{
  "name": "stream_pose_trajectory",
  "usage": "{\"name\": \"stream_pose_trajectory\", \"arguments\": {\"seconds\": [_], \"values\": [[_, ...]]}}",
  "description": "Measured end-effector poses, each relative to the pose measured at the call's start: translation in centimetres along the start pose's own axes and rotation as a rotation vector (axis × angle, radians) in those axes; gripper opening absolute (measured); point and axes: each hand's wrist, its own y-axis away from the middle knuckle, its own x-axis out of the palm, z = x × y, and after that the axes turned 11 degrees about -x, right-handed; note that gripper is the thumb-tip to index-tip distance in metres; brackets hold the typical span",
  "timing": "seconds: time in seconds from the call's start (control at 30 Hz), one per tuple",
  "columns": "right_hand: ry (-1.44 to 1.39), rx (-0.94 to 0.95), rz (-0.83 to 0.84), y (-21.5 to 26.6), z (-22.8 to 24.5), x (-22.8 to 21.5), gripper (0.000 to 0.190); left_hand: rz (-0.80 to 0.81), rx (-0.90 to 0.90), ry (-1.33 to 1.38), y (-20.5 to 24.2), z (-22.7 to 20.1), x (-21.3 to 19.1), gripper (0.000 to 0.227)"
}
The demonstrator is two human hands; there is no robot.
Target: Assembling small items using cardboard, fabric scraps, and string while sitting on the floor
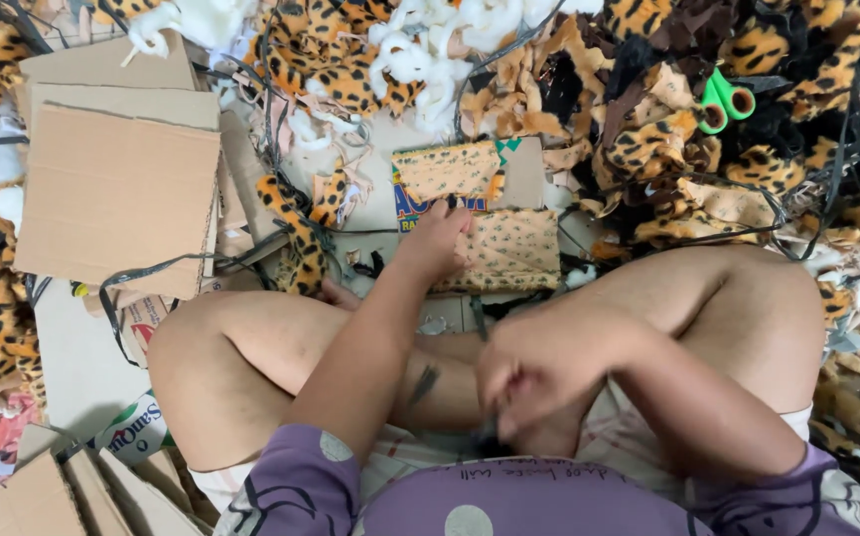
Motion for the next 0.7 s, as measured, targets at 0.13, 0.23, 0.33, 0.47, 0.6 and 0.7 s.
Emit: {"name": "stream_pose_trajectory", "arguments": {"seconds": [0.13, 0.23, 0.33, 0.47, 0.6, 0.7], "values": [[0.254, 0.359, -0.437, 1.0, -5.9, -3.7, 0.024, -0.072, 0.032, -0.025, 1.9, -2.2, -1.8, 0.046], [0.660, 0.819, -0.631, 1.6, -16.7, -2.4, 0.045, -0.104, 0.012, -0.091, 0.5, -1.3, -0.9, 0.049], [0.833, 0.960, -0.447, 0.2, -15.7, -1.6, 0.069, -0.156, 0.003, -0.136, 0.7, -1.5, -0.6, 0.040], [0.766, 1.044, -0.299, -0.6, -17.7, -1.2, 0.077, -0.165, -0.053, -0.224, 1.9, -3.4, -2.7, 0.046], [0.780, 1.074, -0.261, -1.3, -16.4, -1.0, 0.087, -0.145, -0.122, -0.069, 3.0, -4.0, -4.2, 0.044], [0.782, 1.071, -0.279, -1.1, -17.5, -1.4, 0.087, -0.184, -0.065, 0.473, 5.6, -6.2, -8.2, 0.044]]}}
